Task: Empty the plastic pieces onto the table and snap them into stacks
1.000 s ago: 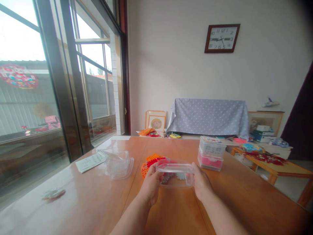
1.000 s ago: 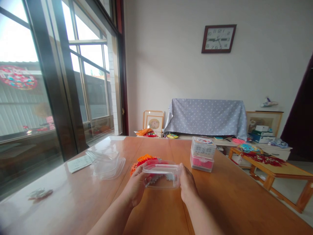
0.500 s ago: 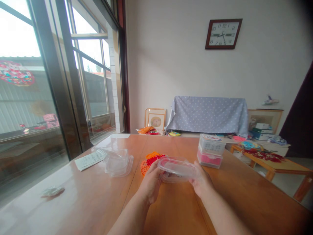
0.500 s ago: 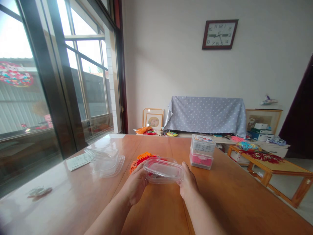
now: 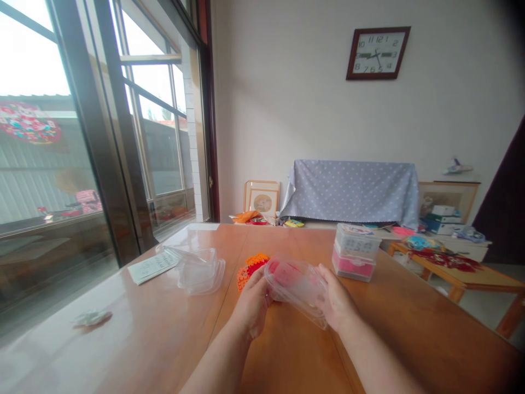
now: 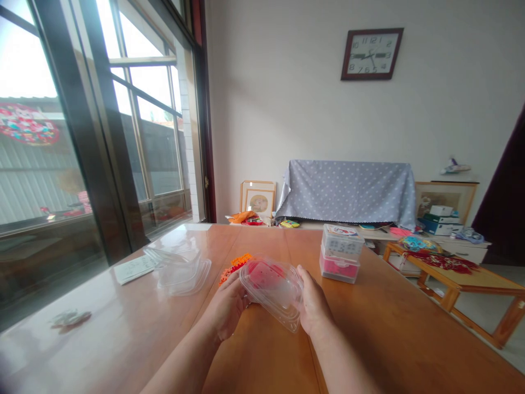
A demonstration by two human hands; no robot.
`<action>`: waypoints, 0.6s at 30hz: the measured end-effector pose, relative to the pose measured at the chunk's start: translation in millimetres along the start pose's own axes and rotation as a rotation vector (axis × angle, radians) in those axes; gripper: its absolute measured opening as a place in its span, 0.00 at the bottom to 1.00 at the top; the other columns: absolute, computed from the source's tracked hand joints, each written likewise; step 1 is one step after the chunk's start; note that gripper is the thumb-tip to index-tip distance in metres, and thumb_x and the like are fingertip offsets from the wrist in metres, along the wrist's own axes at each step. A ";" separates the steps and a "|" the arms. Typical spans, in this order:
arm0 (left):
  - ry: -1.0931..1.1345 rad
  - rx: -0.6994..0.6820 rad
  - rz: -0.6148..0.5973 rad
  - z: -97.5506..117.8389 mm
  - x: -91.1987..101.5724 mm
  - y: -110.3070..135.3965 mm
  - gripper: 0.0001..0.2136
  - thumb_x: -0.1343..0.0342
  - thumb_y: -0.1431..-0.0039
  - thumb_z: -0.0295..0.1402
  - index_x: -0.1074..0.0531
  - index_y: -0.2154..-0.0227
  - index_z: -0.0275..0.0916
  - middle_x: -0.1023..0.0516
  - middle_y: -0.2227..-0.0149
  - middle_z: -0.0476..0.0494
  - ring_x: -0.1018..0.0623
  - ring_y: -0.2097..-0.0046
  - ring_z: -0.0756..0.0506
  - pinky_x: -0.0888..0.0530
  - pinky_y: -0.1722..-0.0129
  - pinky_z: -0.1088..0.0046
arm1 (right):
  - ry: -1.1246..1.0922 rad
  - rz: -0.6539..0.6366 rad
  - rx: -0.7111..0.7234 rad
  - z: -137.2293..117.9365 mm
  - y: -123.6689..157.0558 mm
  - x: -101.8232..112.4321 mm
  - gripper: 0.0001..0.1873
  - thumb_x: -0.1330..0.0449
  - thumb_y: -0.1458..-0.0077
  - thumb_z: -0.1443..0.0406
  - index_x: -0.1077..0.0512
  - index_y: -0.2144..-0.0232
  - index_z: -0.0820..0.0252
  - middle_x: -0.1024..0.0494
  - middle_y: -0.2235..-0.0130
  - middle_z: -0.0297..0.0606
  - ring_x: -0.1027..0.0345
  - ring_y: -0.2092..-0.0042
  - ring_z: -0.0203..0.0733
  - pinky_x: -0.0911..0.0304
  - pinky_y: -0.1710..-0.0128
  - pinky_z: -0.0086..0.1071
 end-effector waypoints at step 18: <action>-0.074 0.049 0.081 -6.4 3.4 3.5 0.21 0.35 0.47 0.43 0.22 0.52 0.39 0.19 0.60 0.40 0.21 0.60 0.44 0.26 0.60 0.70 | -0.013 0.359 0.330 -23.9 -12.9 44.2 0.19 0.34 0.53 0.52 0.22 0.61 0.56 0.18 0.52 0.37 0.29 0.44 0.48 0.31 0.47 0.39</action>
Point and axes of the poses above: each hand's wrist, its own y-axis away from the middle knuckle, its own x-axis out of the back of the hand, z = x × y, the point moved 9 cm from there along -y, towards the middle knuckle
